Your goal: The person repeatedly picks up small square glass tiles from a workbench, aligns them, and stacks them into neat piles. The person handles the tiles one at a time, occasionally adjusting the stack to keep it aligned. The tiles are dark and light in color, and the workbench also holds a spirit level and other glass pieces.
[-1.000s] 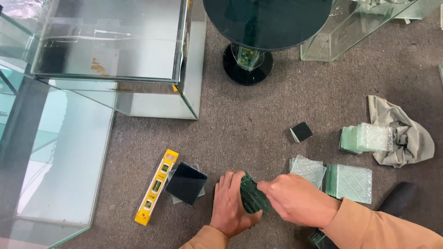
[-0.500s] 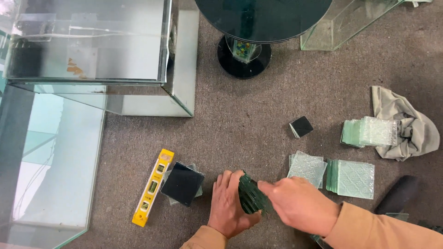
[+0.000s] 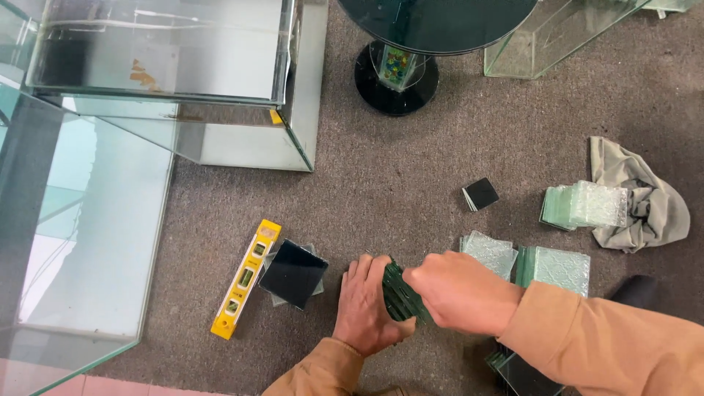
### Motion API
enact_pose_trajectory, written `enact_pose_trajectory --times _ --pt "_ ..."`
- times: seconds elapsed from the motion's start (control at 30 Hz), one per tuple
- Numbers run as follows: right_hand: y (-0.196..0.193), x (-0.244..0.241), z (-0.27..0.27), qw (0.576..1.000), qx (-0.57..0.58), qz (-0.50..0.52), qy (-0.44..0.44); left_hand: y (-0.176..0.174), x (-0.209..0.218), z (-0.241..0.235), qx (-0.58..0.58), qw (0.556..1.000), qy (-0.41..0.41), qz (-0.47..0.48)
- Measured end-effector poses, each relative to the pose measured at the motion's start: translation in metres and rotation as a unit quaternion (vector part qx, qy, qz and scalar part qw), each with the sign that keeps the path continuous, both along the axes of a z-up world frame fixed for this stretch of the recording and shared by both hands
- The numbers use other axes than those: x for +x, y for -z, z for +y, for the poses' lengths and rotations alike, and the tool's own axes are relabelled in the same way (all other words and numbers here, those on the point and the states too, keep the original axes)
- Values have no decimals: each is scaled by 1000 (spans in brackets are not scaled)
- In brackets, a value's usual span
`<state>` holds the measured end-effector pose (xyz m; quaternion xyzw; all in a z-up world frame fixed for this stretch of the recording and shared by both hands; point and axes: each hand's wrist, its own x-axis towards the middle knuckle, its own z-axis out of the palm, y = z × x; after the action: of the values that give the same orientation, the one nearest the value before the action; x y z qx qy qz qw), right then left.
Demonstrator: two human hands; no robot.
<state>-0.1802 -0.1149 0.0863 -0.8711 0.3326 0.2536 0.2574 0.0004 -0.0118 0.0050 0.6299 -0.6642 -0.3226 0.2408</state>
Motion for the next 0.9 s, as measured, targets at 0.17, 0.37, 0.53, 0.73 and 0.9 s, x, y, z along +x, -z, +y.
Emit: enact_pose_trajectory --times 0.17,0.37,0.53,0.73,0.9 --pt "-12 24 -30 997 73 35 -6 8 0 1 -31 999 -2 -9" --pt "-13 9 -2 998 44 34 -38 3 0 0 -2 1000 1 -7" --pt "-3 -30 34 996 -12 -55 63 -7 6 -5 45 999 11 29" --pt "26 -74 97 913 -95 -120 379 -14 8 -9 104 994 29 13" --pt "93 -76 159 902 -71 -58 422 -10 12 -7 67 997 44 -3"
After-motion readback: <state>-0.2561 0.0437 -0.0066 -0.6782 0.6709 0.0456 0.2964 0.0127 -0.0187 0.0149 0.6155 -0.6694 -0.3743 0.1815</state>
